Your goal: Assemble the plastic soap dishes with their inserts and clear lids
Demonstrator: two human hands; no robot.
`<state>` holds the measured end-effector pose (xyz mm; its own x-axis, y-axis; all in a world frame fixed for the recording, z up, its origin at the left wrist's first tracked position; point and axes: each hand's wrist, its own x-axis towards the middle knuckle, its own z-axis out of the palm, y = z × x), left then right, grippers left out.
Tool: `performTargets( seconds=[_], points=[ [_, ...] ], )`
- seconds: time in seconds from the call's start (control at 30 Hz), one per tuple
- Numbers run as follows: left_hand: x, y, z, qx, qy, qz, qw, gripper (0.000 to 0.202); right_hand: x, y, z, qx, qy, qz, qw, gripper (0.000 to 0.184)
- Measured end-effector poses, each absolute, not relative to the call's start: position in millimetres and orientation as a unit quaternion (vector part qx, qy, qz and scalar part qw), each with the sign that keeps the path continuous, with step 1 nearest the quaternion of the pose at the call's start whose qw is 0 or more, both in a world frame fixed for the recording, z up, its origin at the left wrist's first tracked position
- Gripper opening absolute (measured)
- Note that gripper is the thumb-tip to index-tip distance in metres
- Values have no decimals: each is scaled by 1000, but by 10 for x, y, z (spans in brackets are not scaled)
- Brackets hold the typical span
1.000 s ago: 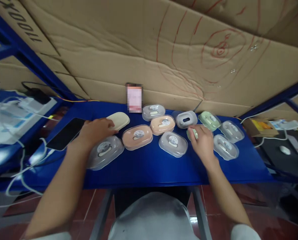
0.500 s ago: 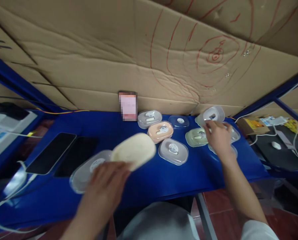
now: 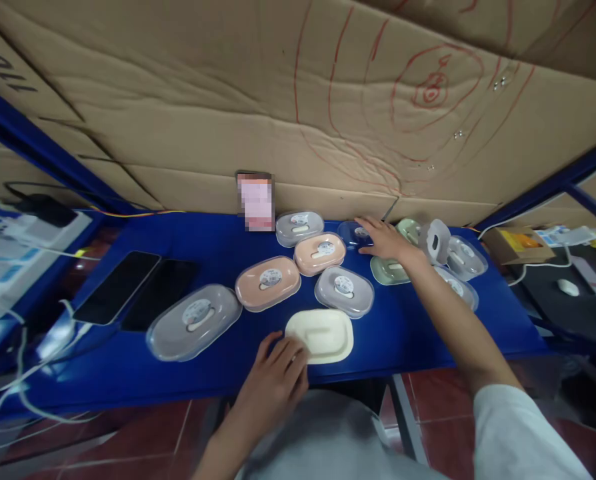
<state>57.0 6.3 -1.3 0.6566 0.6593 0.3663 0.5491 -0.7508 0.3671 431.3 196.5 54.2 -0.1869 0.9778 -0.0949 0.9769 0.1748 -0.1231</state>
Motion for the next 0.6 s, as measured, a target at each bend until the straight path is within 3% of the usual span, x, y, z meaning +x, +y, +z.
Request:
performTargets(
  seconds=[0.07, 0.2, 0.37, 0.6],
  points=[
    [561, 24, -9, 902, 344, 234, 113, 15, 4296, 2182, 481, -636, -765, 99, -3, 95],
    [558, -66, -100, 898, 359, 236, 98, 8, 4322, 2131, 593, -633, -765, 114, 3, 88],
    [544, -12, -105, 898, 347, 254, 94, 10, 4231, 931, 787, -645, -750, -37, 143, 78],
    [559, 177, 61, 902, 328, 259, 107, 10, 3817, -736, -13, -743, -620, 13, 254, 77]
  ],
)
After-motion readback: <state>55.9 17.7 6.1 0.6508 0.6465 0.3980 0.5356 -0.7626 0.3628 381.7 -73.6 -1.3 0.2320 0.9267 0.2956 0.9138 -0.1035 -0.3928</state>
